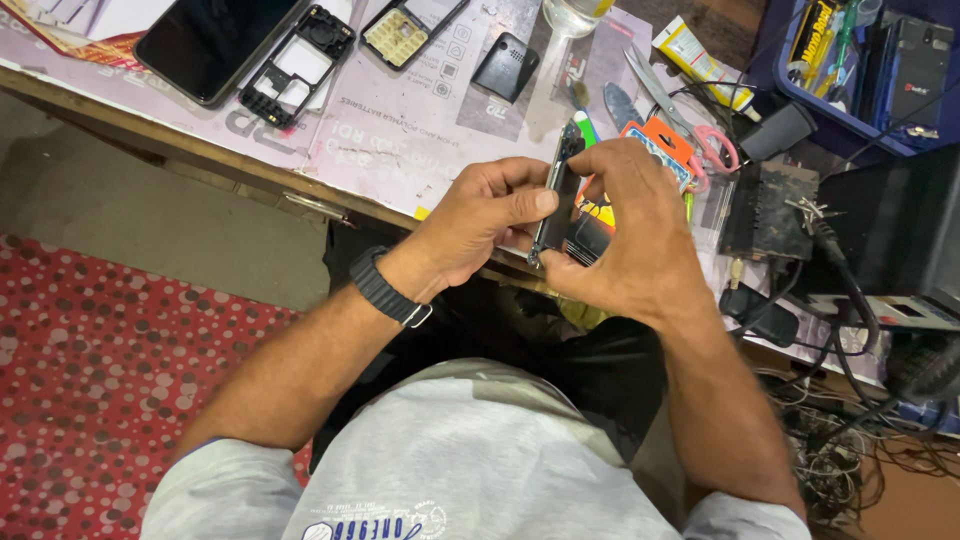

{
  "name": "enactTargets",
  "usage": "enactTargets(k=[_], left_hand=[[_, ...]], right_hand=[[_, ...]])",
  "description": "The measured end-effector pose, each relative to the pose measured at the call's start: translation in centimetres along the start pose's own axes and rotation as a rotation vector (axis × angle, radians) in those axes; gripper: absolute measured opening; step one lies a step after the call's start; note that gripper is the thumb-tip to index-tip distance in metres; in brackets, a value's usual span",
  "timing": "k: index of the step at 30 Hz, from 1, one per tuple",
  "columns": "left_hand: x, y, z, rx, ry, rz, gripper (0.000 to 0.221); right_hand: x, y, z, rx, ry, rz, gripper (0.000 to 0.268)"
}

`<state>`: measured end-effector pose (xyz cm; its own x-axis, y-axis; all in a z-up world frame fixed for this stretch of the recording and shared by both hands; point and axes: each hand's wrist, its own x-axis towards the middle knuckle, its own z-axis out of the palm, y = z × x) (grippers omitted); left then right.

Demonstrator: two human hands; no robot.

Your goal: The person places a battery into a mobile phone, turns the phone over, and presses buttons on the front keypad.

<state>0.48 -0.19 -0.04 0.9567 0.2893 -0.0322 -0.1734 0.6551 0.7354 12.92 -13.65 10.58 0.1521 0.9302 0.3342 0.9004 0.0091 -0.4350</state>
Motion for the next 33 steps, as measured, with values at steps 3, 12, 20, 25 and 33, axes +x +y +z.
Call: enactTargets(k=[3, 12, 20, 25, 33], left_hand=[[0.0, 0.2, 0.3, -0.006, 0.019, -0.002, 0.038], [0.2, -1.0, 2.1, -0.357, -0.043, -0.031, 0.024], [0.1, -2.7, 3.0, -0.594, -0.164, 0.021, 0.035], [0.1, -3.2, 4.0, -0.66, -0.134, 0.022, 0.034], [0.1, -3.6, 4.5, -0.685, -0.108, 0.053, 0.026]], right_hand=[[0.0, 0.6, 0.3, 0.036, 0.034, -0.025, 0.066], [-1.8, 2.4, 1.6, 0.206, 0.161, 0.028, 0.066], [-3.6, 3.8, 3.2, 0.441, 0.301, 0.082, 0.064], [-4.1, 4.0, 4.5, 0.592, 0.401, 0.097, 0.065], [-4.9, 4.3, 6.0, 0.846, 0.493, 0.093, 0.076]])
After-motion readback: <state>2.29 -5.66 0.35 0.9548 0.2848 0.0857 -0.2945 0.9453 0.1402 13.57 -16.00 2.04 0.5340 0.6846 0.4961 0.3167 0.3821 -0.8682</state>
